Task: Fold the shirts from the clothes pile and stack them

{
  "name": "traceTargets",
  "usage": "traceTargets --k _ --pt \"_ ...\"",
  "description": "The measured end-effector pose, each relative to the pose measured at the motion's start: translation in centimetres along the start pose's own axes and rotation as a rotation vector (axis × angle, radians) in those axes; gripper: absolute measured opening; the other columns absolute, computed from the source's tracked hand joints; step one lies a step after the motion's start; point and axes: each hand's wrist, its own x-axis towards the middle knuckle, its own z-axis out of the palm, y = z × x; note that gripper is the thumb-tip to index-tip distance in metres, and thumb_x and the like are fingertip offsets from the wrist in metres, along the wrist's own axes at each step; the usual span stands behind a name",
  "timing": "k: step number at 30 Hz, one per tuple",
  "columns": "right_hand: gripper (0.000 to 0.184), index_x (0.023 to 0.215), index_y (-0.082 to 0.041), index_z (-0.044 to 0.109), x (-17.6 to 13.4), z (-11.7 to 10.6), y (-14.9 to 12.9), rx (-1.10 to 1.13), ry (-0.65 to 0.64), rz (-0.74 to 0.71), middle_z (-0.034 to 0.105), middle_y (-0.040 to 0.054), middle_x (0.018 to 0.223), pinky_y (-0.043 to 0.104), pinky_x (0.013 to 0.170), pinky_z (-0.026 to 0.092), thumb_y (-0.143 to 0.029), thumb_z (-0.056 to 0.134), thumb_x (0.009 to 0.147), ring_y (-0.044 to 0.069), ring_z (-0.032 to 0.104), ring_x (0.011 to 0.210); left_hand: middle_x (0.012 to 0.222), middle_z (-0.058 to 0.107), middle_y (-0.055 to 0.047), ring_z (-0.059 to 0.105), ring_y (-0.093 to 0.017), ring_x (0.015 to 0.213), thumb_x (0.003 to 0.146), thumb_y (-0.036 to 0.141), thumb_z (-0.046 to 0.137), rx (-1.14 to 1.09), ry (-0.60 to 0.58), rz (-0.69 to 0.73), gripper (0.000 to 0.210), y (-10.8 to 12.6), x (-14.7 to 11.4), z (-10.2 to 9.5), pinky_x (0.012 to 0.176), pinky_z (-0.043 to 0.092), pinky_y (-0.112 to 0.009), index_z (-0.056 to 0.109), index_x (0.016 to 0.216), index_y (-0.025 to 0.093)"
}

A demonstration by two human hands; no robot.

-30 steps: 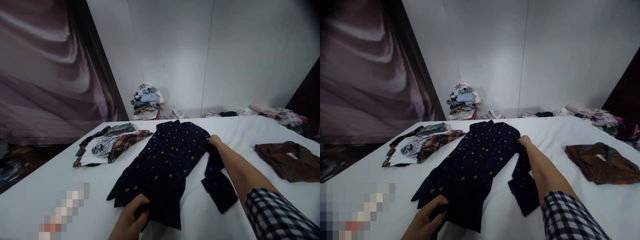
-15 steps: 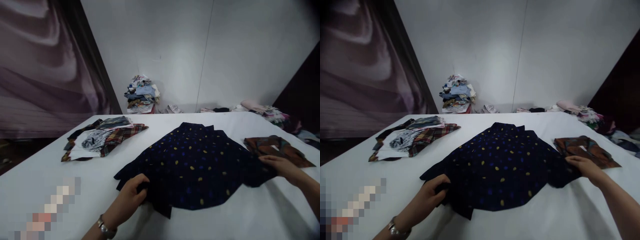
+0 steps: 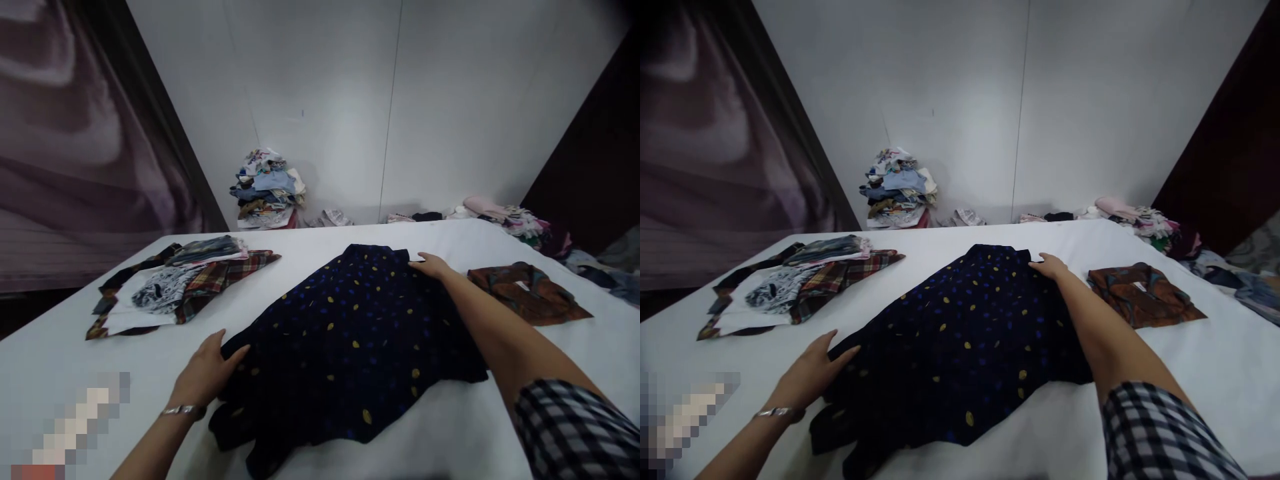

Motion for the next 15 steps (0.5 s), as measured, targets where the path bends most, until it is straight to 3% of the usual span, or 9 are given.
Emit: traceTargets --k 3,6,9,12,15 --pt "0.068 0.129 -0.016 0.052 1.8 1.6 -1.1 -0.184 -0.054 0.064 0.056 0.0169 0.13 0.05 0.097 0.039 -0.053 0.065 0.073 0.036 0.051 0.119 0.117 0.063 -0.02 0.062 -0.033 0.103 0.075 0.055 0.049 0.06 -0.126 -0.027 0.071 0.7 0.8 1.1 0.082 0.048 -0.041 0.047 0.13 0.009" --pt "0.05 0.111 -0.017 0.064 2.6 2.3 -1.3 -0.312 -0.126 0.063 0.065 0.0149 0.114 0.047 0.09 0.044 -0.045 0.069 0.07 0.034 0.058 0.108 0.093 0.07 -0.012 0.066 -0.029 0.086 0.075 0.043 0.05 0.045 -0.262 0.005 0.04 1.7 1.5 1.8 0.071 0.047 -0.036 0.062 0.103 0.017" --pt "0.029 0.094 -0.016 0.07 2.7 2.2 -1.2 -0.329 -0.169 0.02 0.068 0.0136 0.102 0.039 0.081 0.047 -0.035 0.066 0.072 0.031 0.062 0.099 0.082 0.07 -0.006 0.065 -0.024 0.078 0.075 0.036 0.05 -0.001 -0.304 0.065 0.021 2.3 3.1 1.2 0.066 0.045 -0.03 0.064 0.079 0.022" --pt "0.029 0.096 -0.018 0.07 2.5 0.8 -1.1 -0.252 -0.02 0.003 0.068 0.0124 0.1 0.034 0.077 0.048 -0.037 0.057 0.078 0.028 0.062 0.097 0.082 0.07 -0.006 0.065 -0.023 0.078 0.078 0.038 0.048 0.053 -0.183 0.079 0.023 3.1 6.5 -1.6 0.066 0.045 -0.029 0.064 0.082 0.021" --pt "0.032 0.097 -0.017 0.069 2.8 -1.7 -1.6 -0.096 0.198 0.068 0.07 0.0122 0.091 0.031 0.071 0.048 -0.039 0.055 0.079 0.026 0.064 0.088 0.097 0.069 -0.009 0.063 -0.027 0.095 0.081 0.037 0.047 0.13 0.064 0.057 0.033 4.7 11.4 -5.8 0.079 0.045 -0.033 0.065 0.098 0.016"
